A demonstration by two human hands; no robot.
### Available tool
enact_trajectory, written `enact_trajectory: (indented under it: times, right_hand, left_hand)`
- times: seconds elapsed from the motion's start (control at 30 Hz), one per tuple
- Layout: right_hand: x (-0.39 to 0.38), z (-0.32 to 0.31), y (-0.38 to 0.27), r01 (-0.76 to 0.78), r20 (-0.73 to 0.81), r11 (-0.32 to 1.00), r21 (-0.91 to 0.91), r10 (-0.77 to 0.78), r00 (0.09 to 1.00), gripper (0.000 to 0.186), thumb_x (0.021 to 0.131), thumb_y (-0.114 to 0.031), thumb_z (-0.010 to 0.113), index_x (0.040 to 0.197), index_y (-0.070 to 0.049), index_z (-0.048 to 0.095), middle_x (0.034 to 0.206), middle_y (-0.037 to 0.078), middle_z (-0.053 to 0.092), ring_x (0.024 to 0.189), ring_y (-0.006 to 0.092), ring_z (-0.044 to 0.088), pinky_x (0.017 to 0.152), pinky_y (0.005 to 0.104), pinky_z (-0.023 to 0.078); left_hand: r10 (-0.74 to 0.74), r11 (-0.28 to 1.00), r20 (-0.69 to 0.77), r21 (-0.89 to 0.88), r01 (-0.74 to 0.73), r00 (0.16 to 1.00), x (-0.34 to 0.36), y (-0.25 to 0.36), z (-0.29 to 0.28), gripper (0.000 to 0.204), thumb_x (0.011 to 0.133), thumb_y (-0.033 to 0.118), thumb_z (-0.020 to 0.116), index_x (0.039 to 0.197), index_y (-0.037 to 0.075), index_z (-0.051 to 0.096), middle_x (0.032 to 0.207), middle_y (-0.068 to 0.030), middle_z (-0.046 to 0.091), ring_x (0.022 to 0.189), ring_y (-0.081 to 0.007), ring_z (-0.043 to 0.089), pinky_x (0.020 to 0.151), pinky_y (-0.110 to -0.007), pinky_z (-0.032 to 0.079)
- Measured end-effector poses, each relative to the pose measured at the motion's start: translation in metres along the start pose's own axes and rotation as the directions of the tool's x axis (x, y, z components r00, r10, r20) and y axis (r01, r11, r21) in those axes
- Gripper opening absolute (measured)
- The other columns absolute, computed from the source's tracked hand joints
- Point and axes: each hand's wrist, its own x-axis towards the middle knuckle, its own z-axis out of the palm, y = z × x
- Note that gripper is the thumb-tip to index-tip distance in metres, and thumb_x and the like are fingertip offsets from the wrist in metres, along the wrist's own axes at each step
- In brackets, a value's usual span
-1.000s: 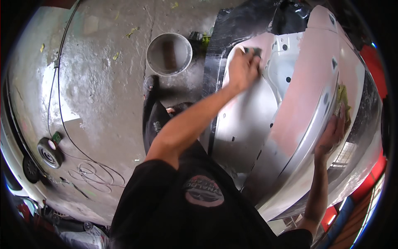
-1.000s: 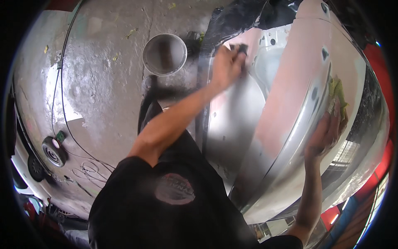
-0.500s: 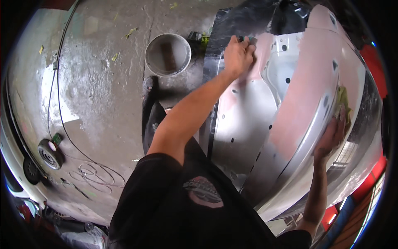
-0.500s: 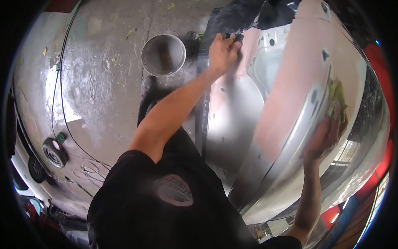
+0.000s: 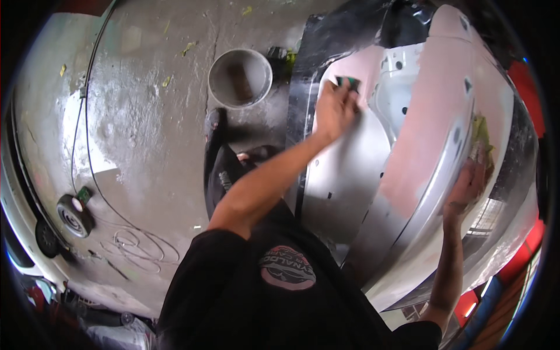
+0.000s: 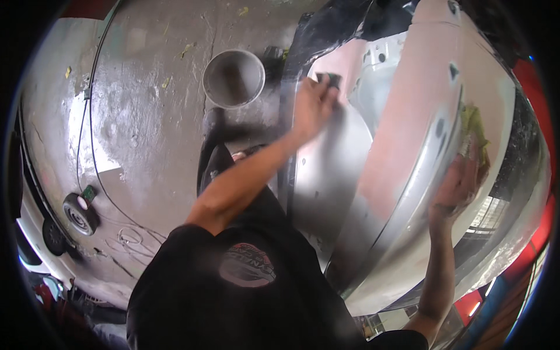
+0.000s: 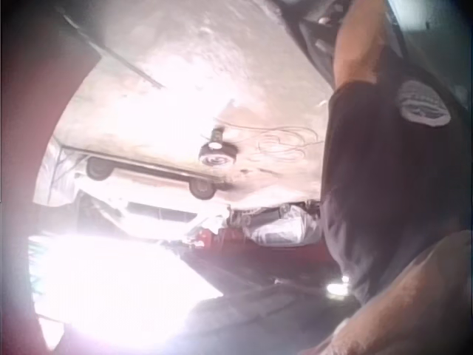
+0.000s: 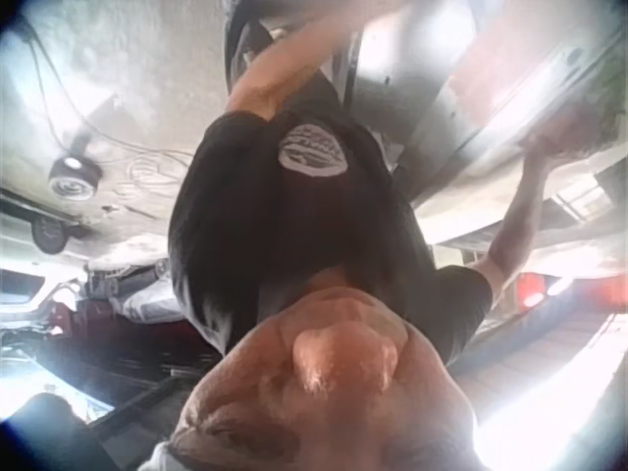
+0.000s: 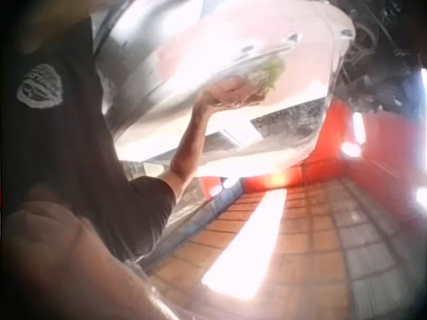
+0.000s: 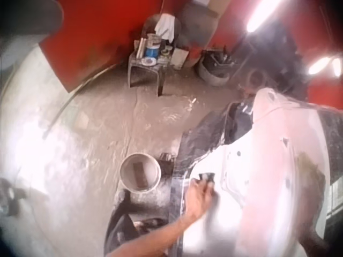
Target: The person sands a car panel with a sanding block, wipes the surface with a cloth, washes the sanding tool and cloth in a bucket of water, and resumes sanding the car panel.
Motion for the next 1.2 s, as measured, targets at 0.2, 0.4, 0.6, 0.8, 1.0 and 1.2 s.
enact_trajectory:
  times: [0.2, 0.4, 0.6, 0.8, 1.0, 1.2]
  right_hand:
    - [0.001, 0.002, -0.013, -0.028, -0.008, 0.998, 0.055, 0.029, 1.000, 0.047, 0.100, -0.017, 0.044, 0.141, 0.005, 0.055, 0.138, 0.027, 0.057, 0.130, 0.0434, 0.048, 0.111, 0.0507, 0.037]
    - [-0.001, 0.000, -0.005, -0.013, 0.009, 1.000, -0.010, 0.013, 1.000, 0.048, 0.100, -0.018, 0.045, 0.141, 0.004, 0.055, 0.138, 0.027, 0.056, 0.129, 0.0428, 0.048, 0.110, 0.0498, 0.038]
    - [-0.002, 0.007, -0.003, -0.052, -0.012, 0.999, 0.017, 0.052, 0.999, 0.047, 0.099, -0.016, 0.045, 0.141, 0.003, 0.055, 0.141, 0.026, 0.055, 0.130, 0.0422, 0.048, 0.111, 0.0492, 0.038]
    - [-0.005, -0.003, -0.001, -0.004, -0.001, 0.999, 0.032, 0.004, 1.000, 0.046, 0.100, -0.016, 0.045, 0.142, 0.001, 0.055, 0.141, 0.025, 0.056, 0.132, 0.0416, 0.047, 0.113, 0.0501, 0.036]
    - [-0.001, 0.001, -0.005, 0.001, 0.030, 1.000, 0.023, -0.002, 1.000, 0.047, 0.102, -0.020, 0.044, 0.143, 0.002, 0.053, 0.143, 0.025, 0.052, 0.136, 0.0415, 0.045, 0.115, 0.0499, 0.034]
    - [-0.001, 0.004, -0.002, -0.016, 0.006, 0.999, 0.046, 0.015, 1.000, 0.046, 0.102, -0.020, 0.044, 0.143, -0.001, 0.054, 0.142, 0.024, 0.053, 0.136, 0.0421, 0.045, 0.116, 0.0502, 0.034]
  left_hand:
    - [-0.020, 0.994, 0.003, 0.106, 0.019, 1.000, 0.045, -0.033, -0.006, 0.037, 0.093, 0.021, 0.069, 0.123, -0.001, 0.070, 0.100, -0.0226, 0.060, 0.085, -0.0378, 0.064, 0.077, -0.043, 0.051]
    - [-0.031, 0.999, 0.072, -0.023, 0.033, 0.997, -0.015, -0.004, -0.005, 0.043, 0.095, 0.029, 0.069, 0.127, 0.001, 0.068, 0.101, -0.0211, 0.057, 0.087, -0.0375, 0.063, 0.081, -0.045, 0.051]
    - [-0.039, 0.994, -0.020, 0.100, 0.041, 0.999, 0.033, -0.030, -0.003, 0.042, 0.093, 0.027, 0.071, 0.123, -0.001, 0.069, 0.098, -0.0216, 0.058, 0.087, -0.0372, 0.063, 0.075, -0.045, 0.050]
    - [0.028, 0.999, 0.013, -0.044, -0.028, 1.000, 0.000, -0.011, -0.005, 0.038, 0.093, 0.026, 0.070, 0.120, -0.002, 0.071, 0.096, -0.0227, 0.058, 0.086, -0.0369, 0.063, 0.076, -0.044, 0.049]
    - [-0.135, 0.985, 0.059, 0.116, 0.128, 0.989, 0.004, -0.016, -0.003, 0.038, 0.093, 0.026, 0.070, 0.119, -0.001, 0.071, 0.097, -0.0223, 0.057, 0.088, -0.0365, 0.062, 0.077, -0.046, 0.049]
    - [-0.025, 0.995, -0.058, 0.092, 0.031, 0.998, 0.024, -0.035, -0.008, 0.031, 0.092, 0.024, 0.069, 0.113, 0.001, 0.073, 0.096, -0.0230, 0.058, 0.084, -0.0413, 0.061, 0.072, -0.050, 0.050]
